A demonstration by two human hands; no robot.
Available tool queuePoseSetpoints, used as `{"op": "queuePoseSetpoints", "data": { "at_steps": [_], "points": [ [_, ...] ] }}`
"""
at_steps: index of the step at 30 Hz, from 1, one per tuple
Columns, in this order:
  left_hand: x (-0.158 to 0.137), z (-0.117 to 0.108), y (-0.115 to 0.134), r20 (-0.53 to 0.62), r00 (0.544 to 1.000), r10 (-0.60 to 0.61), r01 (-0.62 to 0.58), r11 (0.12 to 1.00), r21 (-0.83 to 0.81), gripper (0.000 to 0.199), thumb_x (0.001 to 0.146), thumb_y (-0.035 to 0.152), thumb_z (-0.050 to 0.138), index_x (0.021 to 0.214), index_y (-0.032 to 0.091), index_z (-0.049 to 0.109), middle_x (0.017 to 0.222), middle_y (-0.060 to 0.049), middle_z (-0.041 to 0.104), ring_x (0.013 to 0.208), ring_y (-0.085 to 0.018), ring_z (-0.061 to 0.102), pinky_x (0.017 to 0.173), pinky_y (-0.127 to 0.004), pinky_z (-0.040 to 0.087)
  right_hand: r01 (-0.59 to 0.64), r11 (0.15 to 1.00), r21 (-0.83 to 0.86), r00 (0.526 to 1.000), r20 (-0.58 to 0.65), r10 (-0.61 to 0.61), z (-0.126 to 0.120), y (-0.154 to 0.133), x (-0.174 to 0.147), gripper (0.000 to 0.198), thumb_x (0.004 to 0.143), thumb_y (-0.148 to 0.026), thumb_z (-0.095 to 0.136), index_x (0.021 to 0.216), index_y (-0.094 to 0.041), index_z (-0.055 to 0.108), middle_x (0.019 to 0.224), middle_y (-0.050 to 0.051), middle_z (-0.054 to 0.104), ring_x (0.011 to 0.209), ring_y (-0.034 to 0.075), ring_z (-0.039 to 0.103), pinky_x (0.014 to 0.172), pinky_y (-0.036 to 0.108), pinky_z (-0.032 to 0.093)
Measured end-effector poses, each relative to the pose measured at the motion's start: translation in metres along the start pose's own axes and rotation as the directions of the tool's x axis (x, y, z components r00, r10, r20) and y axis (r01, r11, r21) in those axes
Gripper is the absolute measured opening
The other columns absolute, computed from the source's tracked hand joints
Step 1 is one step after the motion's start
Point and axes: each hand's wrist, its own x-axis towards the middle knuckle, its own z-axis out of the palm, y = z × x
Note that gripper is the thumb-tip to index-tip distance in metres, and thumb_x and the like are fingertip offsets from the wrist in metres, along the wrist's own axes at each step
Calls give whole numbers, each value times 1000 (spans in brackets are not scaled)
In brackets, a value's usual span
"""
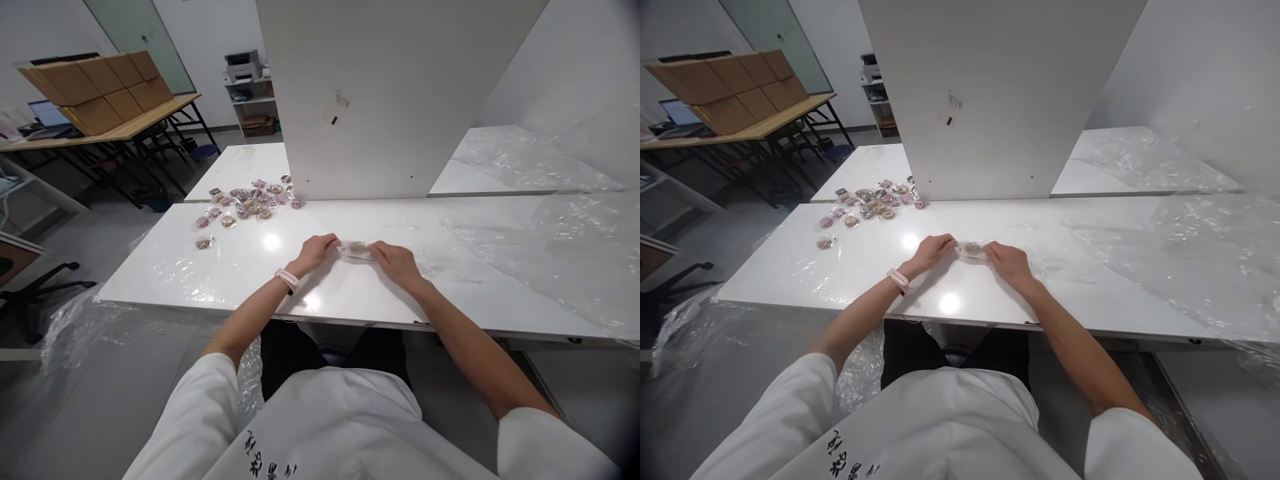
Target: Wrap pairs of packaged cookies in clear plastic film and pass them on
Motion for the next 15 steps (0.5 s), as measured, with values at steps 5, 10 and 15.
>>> {"op": "queuePoseSetpoints", "data": {
  "at_steps": [5, 10, 15],
  "points": [
    [23, -6, 10, -34, 989, -141, 143, 989, 35, 17, 94, 30, 55, 97, 19, 68, 93, -9, 74, 91, -26, 66, 82, -39, 49, -293, 951, 97, 956, 46, 290, -8, -2, 37, 32, 87, -51, 58, 95, -22, 71, 78, 3, 71, 71, 19, 62, 62, 27, 37],
    [-2, 14, 30, -291, 948, 127, -40, 957, 289, 43, 89, 2, 38, 121, 16, 63, 131, -17, 63, 126, -33, 51, 104, -52, 37, -311, 950, 19, 950, -28, 311, 6, -1, 41, 23, 88, -40, 56, 94, -24, 70, 82, 3, 72, 77, 20, 62, 62, 28, 33],
    [-16, 33, 33, -180, 981, 66, -26, 976, 215, 50, 89, 10, 40, 138, 8, 50, 139, -23, 57, 133, -36, 48, 111, -55, 33, -293, 956, -29, 955, -63, 290, 12, 0, 35, 22, 90, -36, 53, 96, -24, 70, 87, 3, 74, 77, 20, 62, 63, 28, 32]
  ]
}}
